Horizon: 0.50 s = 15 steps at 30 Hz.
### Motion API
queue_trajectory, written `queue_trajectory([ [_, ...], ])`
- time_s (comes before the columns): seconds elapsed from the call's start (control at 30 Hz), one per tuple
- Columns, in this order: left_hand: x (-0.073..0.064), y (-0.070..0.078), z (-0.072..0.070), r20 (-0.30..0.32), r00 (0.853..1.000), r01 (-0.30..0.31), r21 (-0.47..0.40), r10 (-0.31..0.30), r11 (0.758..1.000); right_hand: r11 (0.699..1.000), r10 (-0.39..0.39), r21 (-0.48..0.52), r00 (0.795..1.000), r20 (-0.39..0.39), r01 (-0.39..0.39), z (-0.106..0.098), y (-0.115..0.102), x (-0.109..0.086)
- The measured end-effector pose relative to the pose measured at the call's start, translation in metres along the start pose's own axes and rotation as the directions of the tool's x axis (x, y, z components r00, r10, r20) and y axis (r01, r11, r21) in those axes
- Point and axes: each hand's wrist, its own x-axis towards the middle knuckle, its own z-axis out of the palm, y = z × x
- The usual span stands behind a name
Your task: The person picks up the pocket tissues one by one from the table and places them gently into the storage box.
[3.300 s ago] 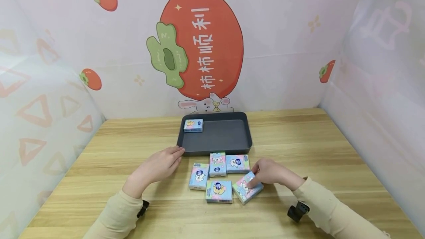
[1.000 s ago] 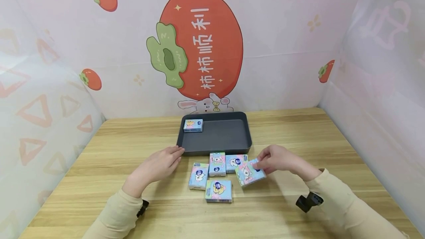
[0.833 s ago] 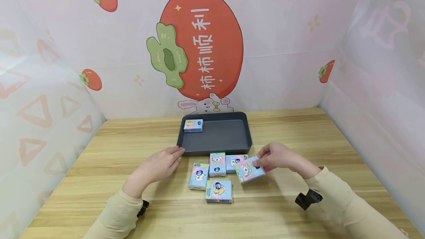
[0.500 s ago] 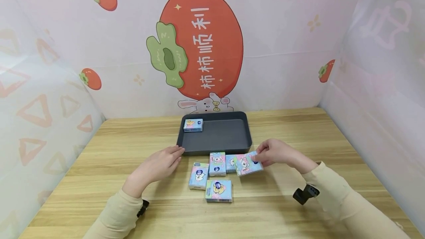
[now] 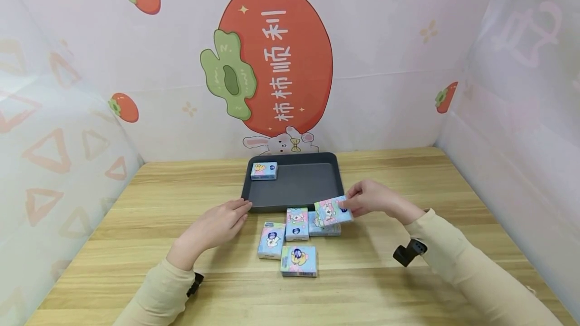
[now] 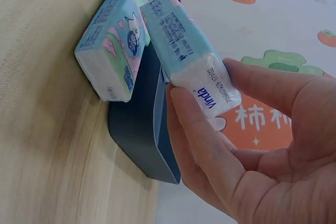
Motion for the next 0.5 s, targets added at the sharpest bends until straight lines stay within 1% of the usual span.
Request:
queue_trajectory([
  [0.27, 0.001, -0.001, 0.001, -0.022, 1.000, -0.022, 0.001, 0.022, 1.000, 1.000, -0.008, -0.002, 1.000, -0.013, 0.008, -0.003, -0.005, 0.008],
  [0.5, 0.001, -0.001, 0.001, -0.015, 1.000, -0.012, 0.009, 0.012, 1.000, 1.000, -0.007, -0.013, 1.000, -0.012, 0.007, -0.008, -0.011, 0.021],
])
